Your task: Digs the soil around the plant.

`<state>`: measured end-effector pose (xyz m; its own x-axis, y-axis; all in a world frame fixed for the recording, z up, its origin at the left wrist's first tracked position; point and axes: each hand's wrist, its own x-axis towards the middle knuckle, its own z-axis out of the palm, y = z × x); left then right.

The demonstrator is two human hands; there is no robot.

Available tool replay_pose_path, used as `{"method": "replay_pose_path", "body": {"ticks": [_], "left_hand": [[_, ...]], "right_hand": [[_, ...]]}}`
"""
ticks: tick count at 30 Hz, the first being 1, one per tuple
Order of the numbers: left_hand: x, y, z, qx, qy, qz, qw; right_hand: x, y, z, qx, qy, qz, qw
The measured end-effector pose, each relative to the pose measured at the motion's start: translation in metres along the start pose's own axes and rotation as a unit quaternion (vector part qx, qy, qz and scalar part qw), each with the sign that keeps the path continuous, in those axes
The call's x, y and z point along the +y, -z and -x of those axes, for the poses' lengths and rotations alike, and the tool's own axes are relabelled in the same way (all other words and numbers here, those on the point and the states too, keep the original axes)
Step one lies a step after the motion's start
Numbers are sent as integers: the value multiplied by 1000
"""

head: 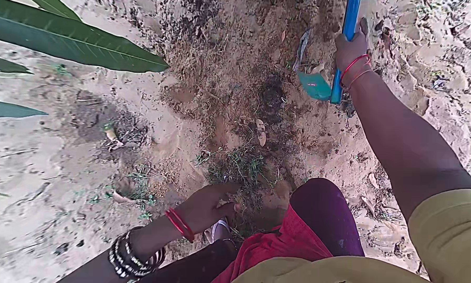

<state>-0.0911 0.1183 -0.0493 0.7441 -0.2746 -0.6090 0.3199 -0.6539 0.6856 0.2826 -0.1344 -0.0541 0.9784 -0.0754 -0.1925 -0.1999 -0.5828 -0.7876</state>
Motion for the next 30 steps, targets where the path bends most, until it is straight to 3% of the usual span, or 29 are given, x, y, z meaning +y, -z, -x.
{"method": "replay_pose_path", "body": {"ticks": [2, 5, 7, 9, 12, 14, 15, 17, 19, 22, 23, 26, 28, 30], "left_hand": [[25, 3, -47, 68, 1, 68, 995], [66, -16, -102, 123, 33, 108, 986], [78, -29, -118, 148, 90, 91, 981], [66, -29, -124, 200, 111, 60, 972], [19, 12, -122, 267, 72, 126, 953], [7, 40, -110, 261, 77, 191, 943], [7, 52, -100, 258, 80, 176, 946], [9, 72, -80, 251, 70, 82, 962], [9, 97, -61, 218, 40, 13, 975], [-15, 123, -55, 161, 3, 58, 985], [-27, 126, -60, 171, -4, 100, 980], [-69, 129, -88, 343, 24, 218, 913], [-95, 138, -115, 472, 47, 246, 845], [-121, 149, -142, 550, 75, 245, 795]], "right_hand": [[10, -31, 65, -23, -29, -140, 989], [16, -68, 144, -27, -127, -334, 934], [17, -90, 171, -23, -198, -399, 895], [26, -103, 178, -60, -235, -404, 882], [44, -106, 174, -219, -175, -307, 910], [56, -103, 172, -250, -25, -131, 959], [61, -100, 172, -218, 68, -6, 974], [67, -90, 160, -172, 185, 208, 945], [80, -88, 140, -206, 229, 319, 896], [113, -107, 129, -330, 249, 307, 857], [114, -117, 137, -369, 208, 295, 857], [79, -153, 167, -350, 113, 354, 860], [55, -182, 173, -313, 106, 375, 866], [49, -214, 169, -322, 112, 359, 869]]}}
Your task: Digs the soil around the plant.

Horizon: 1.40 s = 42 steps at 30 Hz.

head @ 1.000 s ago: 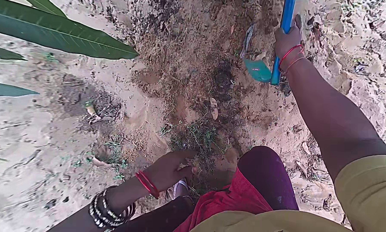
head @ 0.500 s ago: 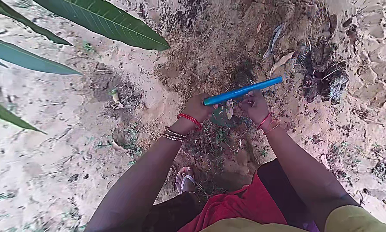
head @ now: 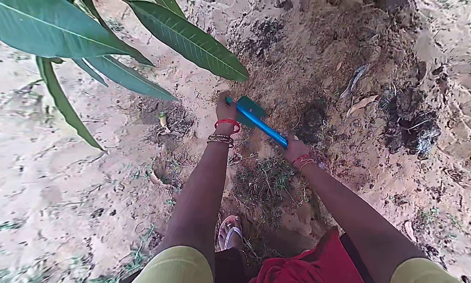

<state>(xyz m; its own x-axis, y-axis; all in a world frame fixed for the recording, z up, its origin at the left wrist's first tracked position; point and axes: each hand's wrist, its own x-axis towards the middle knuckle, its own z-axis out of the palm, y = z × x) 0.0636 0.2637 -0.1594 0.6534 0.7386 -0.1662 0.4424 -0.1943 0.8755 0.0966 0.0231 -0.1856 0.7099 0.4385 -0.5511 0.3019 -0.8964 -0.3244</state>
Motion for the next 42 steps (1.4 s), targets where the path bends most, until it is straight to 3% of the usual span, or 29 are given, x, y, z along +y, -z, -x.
{"method": "replay_pose_path", "body": {"ticks": [2, 5, 8, 10, 13, 16, 20, 26, 29, 33, 37, 40, 42], "left_hand": [[-23, -17, -24, 5, 37, -18, 999], [-63, -54, -33, -50, 99, -6, 994], [-52, -63, -37, -77, 130, -30, 988], [-66, -64, -34, -87, 166, 15, 982], [-87, -79, -11, -50, 221, 193, 955], [-96, -98, 17, -11, 265, 292, 919], [-98, -103, 26, 16, 288, 314, 904], [-108, -77, 65, 27, 367, 356, 859], [-75, -92, 81, 80, 378, 379, 841], [33, -108, 90, 55, 321, 400, 857], [166, -119, 73, -201, 170, 401, 878], [228, -141, 67, -357, 54, 311, 879], [251, -155, 67, -402, -32, 214, 890]], "right_hand": [[-4, -13, -23, -40, 3, -8, 999], [7, -31, -30, -105, -51, -17, 993], [-1, -21, -19, -104, -82, 8, 991], [-2, -9, -8, -103, -87, 67, 989], [7, 19, -3, -104, -82, 155, 979], [22, 34, 0, -113, -70, 200, 971], [30, 37, -7, -119, -52, 221, 966], [-1, 53, 9, -124, 19, 300, 946], [3, 94, 20, -102, 42, 350, 930], [26, 183, 55, -33, 16, 389, 920], [125, 255, 72, 145, -60, 281, 947], [189, 238, 77, 278, -144, 154, 937], [208, 208, 70, 333, -194, 82, 919]]}}
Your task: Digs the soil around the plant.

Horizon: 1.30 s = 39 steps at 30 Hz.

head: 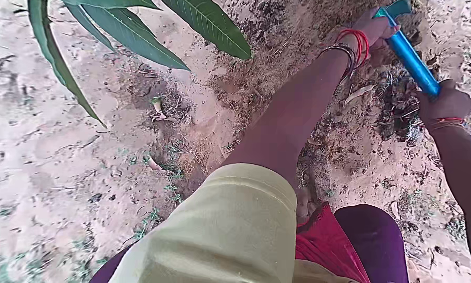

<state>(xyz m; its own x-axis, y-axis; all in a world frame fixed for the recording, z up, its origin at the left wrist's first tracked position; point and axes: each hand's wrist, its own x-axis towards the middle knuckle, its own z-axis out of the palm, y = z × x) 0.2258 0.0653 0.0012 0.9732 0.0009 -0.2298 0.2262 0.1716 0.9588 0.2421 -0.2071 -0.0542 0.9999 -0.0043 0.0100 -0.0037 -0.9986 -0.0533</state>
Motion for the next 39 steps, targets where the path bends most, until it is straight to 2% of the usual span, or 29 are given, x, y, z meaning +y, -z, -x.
{"method": "replay_pose_path", "body": {"ticks": [3, 6, 9, 11, 13, 15, 18, 20, 22, 25, 30, 33, 36, 39], "left_hand": [[29, -12, 25, -11, -20, -182, 983], [31, -1, 45, 39, -32, -241, 969], [18, 29, 48, 119, -66, -217, 967], [0, 60, 64, 202, -73, -251, 944], [-28, 99, 87, 263, -40, -299, 917], [-70, 137, 105, 306, 34, -274, 911], [-155, 181, 120, 354, 130, -218, 900], [-209, 191, 126, 343, 190, -210, 896], [-235, 186, 126, 308, 220, -238, 894], [-228, 179, 119, 249, 261, -278, 890], [-238, 153, 143, 192, 290, -140, 927], [-234, 144, 148, 175, 280, -177, 927], [-209, 147, 161, 158, 305, -193, 919], [-152, 151, 162, 182, 234, -212, 931]], "right_hand": [[-11, -36, 14, 37, -60, -76, 995], [-43, -59, 31, 41, -73, -122, 989], [-81, -77, 61, 9, -20, -175, 984], [-105, -93, 93, -36, 39, -201, 978], [-131, -112, 131, -103, 90, -206, 969], [-153, -136, 168, -184, 112, -199, 956], [-174, -172, 208, -324, 104, -131, 931], [-174, -189, 226, -418, 98, -94, 898], [-167, -198, 242, -468, 92, -104, 873], [-163, -187, 266, -479, 63, -134, 865], [-118, -146, 286, -523, 47, -123, 842], [-110, -141, 292, -522, 51, -118, 843], [-116, -129, 309, -515, 71, -135, 843], [-131, -118, 288, -476, 87, -154, 861]]}}
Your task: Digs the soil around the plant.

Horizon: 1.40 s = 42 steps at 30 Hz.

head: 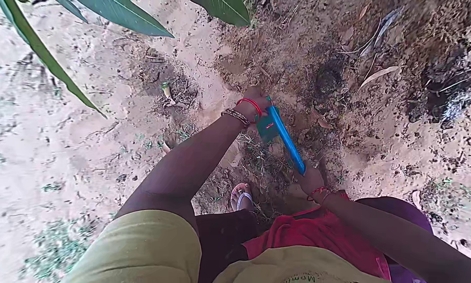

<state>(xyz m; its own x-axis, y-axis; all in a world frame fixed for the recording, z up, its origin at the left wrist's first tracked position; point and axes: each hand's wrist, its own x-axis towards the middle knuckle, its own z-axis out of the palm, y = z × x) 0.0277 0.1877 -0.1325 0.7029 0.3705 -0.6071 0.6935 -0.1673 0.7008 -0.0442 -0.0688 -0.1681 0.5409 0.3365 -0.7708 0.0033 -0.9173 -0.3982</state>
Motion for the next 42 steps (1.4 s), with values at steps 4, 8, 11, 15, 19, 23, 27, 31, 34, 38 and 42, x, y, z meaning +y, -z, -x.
{"method": "replay_pose_path", "body": {"ticks": [4, 8, 11, 15, 19, 23, 27, 31, 34, 38, 42], "left_hand": [[52, 38, 0, 97, -123, -2, 988], [25, 24, -43, 110, -108, -46, 987], [-55, -41, -67, 62, -1, -39, 997], [-62, -50, -66, 12, 39, -90, 995], [-51, -46, -53, -36, 34, -41, 998], [-31, -38, -19, -65, 51, -42, 996], [40, 4, 12, 1, -63, -39, 997], [99, 43, 11, 95, -147, -56, 983], [59, 25, -31, 83, -100, -92, 987], [-81, -56, -64, 33, 56, -101, 993], [-96, -22, -52, 24, 137, -71, 988]], "right_hand": [[-34, 28, -38, 103, 57, -25, 993], [-28, 13, -75, 110, 31, -25, 993], [15, -28, -76, 6, -53, 5, 999], [14, -41, -46, -18, -65, -23, 997], [6, -27, -6, -35, -83, -25, 996], [10, -23, 20, -36, -58, -40, 997], [-15, 4, 14, 43, 13, -80, 996], [-40, 30, -20, 130, 108, -127, 977], [-35, 13, -53, 96, 60, -113, 987], [18, -42, -44, -56, -82, -3, 995], [-8, -25, -27, -116, -54, 43, 991]]}}
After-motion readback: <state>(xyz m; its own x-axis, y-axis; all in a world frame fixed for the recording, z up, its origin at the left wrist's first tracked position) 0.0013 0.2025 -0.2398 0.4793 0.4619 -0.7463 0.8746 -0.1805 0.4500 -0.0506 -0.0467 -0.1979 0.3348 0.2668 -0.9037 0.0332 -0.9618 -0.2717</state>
